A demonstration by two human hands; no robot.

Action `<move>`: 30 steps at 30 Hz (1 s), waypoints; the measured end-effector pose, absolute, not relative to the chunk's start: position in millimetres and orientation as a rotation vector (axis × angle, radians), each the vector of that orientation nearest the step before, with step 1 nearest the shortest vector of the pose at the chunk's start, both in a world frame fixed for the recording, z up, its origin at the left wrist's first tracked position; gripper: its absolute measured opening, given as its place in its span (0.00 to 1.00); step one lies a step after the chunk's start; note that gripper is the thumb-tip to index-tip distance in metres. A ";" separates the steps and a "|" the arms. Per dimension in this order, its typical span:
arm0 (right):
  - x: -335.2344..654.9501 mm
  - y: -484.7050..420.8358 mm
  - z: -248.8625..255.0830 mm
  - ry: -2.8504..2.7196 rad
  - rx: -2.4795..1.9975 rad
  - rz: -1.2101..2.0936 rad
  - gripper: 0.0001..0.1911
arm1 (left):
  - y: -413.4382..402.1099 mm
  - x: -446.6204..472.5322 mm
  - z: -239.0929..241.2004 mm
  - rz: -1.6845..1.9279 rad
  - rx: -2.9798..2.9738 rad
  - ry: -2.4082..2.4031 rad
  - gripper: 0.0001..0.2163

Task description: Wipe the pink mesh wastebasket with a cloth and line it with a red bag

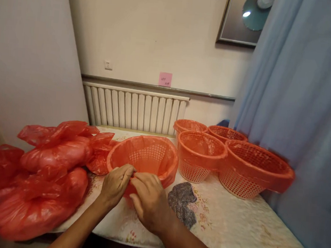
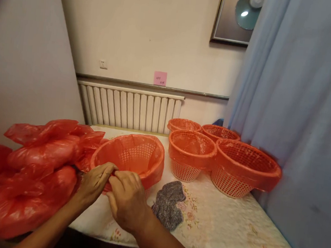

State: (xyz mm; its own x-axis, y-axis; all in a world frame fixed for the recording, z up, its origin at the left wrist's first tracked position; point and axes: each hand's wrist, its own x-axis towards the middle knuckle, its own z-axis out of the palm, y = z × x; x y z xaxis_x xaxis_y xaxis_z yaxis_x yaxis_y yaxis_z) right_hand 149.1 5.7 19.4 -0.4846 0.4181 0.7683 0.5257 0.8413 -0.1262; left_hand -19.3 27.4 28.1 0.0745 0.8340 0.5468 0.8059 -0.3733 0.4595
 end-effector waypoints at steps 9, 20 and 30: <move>230.2 25.7 -48.1 -1.492 -1.092 0.048 0.12 | 19.2 15.0 40.4 1.368 2.370 1.610 0.14; 218.7 51.7 -64.4 -1.692 -1.079 0.109 0.38 | 23.6 72.1 45.5 0.203 2.684 1.835 0.09; 233.5 62.9 -93.3 -1.616 -1.151 0.419 0.25 | 34.5 -2.7 52.8 0.192 2.623 1.485 0.07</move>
